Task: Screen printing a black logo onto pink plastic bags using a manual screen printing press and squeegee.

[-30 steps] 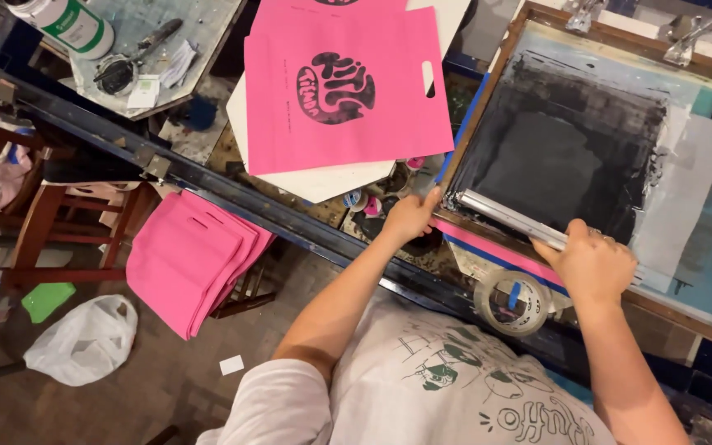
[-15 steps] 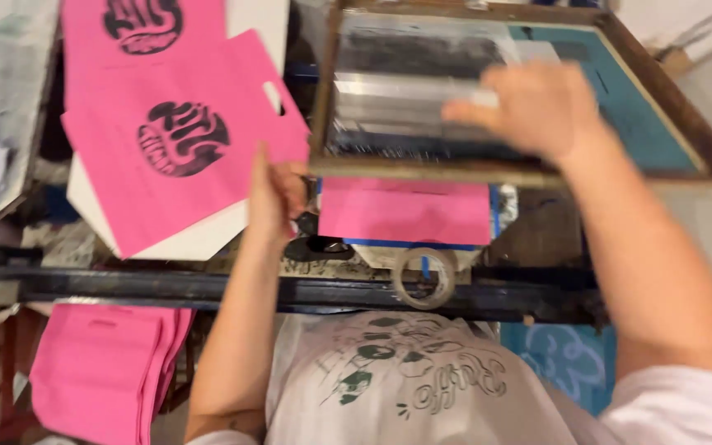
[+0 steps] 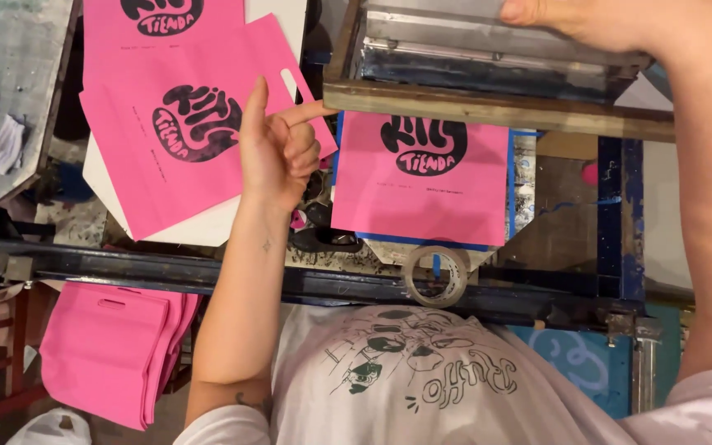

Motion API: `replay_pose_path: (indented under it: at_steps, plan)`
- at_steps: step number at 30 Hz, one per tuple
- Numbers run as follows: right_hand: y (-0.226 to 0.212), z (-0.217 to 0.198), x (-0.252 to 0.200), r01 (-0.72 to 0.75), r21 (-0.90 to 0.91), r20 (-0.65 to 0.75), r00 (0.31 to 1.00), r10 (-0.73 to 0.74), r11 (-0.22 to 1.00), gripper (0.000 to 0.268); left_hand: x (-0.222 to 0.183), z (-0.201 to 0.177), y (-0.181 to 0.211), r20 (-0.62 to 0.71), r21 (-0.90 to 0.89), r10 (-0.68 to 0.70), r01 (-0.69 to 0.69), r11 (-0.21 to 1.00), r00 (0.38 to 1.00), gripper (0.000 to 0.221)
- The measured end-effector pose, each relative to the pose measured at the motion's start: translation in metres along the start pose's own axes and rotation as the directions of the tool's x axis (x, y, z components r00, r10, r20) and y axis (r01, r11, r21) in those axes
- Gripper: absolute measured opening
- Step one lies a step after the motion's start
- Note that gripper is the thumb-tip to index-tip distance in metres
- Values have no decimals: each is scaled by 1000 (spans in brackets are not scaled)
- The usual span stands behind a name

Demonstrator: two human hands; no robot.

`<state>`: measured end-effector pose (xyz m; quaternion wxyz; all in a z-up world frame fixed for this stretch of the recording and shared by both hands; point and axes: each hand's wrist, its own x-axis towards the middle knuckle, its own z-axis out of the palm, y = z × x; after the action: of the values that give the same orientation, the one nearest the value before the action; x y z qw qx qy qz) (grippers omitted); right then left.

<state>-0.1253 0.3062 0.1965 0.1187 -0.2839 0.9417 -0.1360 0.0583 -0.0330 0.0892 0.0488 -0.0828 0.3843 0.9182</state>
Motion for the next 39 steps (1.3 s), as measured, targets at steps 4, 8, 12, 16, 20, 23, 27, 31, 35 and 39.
replay_pose_path:
  at_steps: [4, 8, 12, 16, 20, 23, 27, 31, 35, 39]
  plan:
    - [-36, -5, -14, -166, -95, 5, 986, 167, 982, 65, 1, -12, -12, -61, 18, -44, 45, 999, 997, 77]
    - [-64, 1, -19, -369, -221, 184, 893, 410, 903, 74, -10, -28, -31, -144, 114, -60, 77, 990, 988, 77]
    - [-43, 75, -34, -409, -245, 258, 846, 466, 879, 72, -22, -65, -79, -192, 277, -28, 81, 957, 981, 69]
    - [10, 202, -57, -150, -305, 148, 968, 203, 940, 71, -28, -111, -140, -451, 696, 32, 329, 639, 892, 73]
    - [5, 250, -88, -89, -390, 30, 994, 109, 917, 56, -32, -135, -177, -376, 919, 66, 362, 157, 924, 72]
    - [26, 304, -114, 57, -454, -385, 887, -254, 889, 42, -34, -136, -179, -282, 936, 92, 295, -190, 955, 60]
    - [41, 340, -130, 69, -454, -392, 880, -268, 888, 43, -27, -111, -138, -291, 871, 71, 295, -392, 954, 55]
    - [46, 343, -131, 13, -486, -419, 874, -246, 874, 48, -23, -50, -90, 244, 964, 173, -219, -154, 954, 53]
    - [45, 320, -116, 13, -439, -407, 888, -212, 898, 45, 7, -28, -94, 607, 791, 151, -575, -208, 781, 52]
    - [39, 296, -91, 0, -465, -393, 896, -206, 885, 45, 59, -35, -113, 603, 747, -15, -571, -341, 797, 62]
